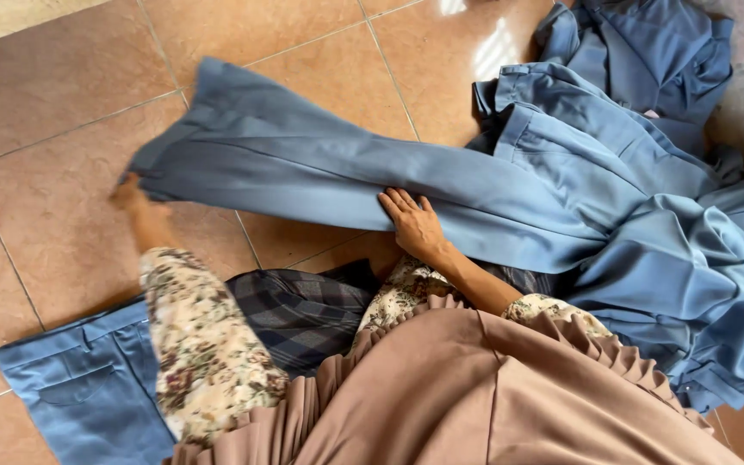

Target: Folding blue trousers into neat rectangles on the floor.

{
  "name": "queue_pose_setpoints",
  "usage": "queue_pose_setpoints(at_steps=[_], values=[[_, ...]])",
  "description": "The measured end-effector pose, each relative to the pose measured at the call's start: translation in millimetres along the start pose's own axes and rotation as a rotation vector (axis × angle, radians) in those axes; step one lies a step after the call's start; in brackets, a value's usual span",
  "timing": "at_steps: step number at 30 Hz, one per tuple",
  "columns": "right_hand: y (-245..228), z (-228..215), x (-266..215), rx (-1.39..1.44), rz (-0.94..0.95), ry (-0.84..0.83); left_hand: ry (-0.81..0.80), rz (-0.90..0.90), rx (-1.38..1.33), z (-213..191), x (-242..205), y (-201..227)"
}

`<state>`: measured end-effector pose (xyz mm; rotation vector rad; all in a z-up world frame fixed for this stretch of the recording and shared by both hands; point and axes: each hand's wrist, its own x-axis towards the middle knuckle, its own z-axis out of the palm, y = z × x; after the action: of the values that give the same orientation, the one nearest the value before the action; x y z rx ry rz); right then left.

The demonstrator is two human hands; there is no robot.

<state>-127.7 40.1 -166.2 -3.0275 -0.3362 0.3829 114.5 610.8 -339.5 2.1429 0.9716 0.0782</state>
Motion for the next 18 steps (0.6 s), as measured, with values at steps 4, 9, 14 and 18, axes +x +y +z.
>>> queue_pose_setpoints(at_steps=[4, 9, 14, 18], values=[[-15, 14, 20, 0.155, -0.113, 0.203, 0.170, -0.389, -0.785, -113, 5, -8], [-27, 100, 53, 0.073, -0.007, -0.076, 0.210, -0.582, -0.646, -146, -16, -80], [-23, 102, 74, 0.180, 0.057, -0.060, -0.053, -0.250, -0.923, -94, -181, -78], [-22, 51, 87, 0.279, 0.185, -0.188, -0.309, -0.434, -1.474, 32, -316, -52]])
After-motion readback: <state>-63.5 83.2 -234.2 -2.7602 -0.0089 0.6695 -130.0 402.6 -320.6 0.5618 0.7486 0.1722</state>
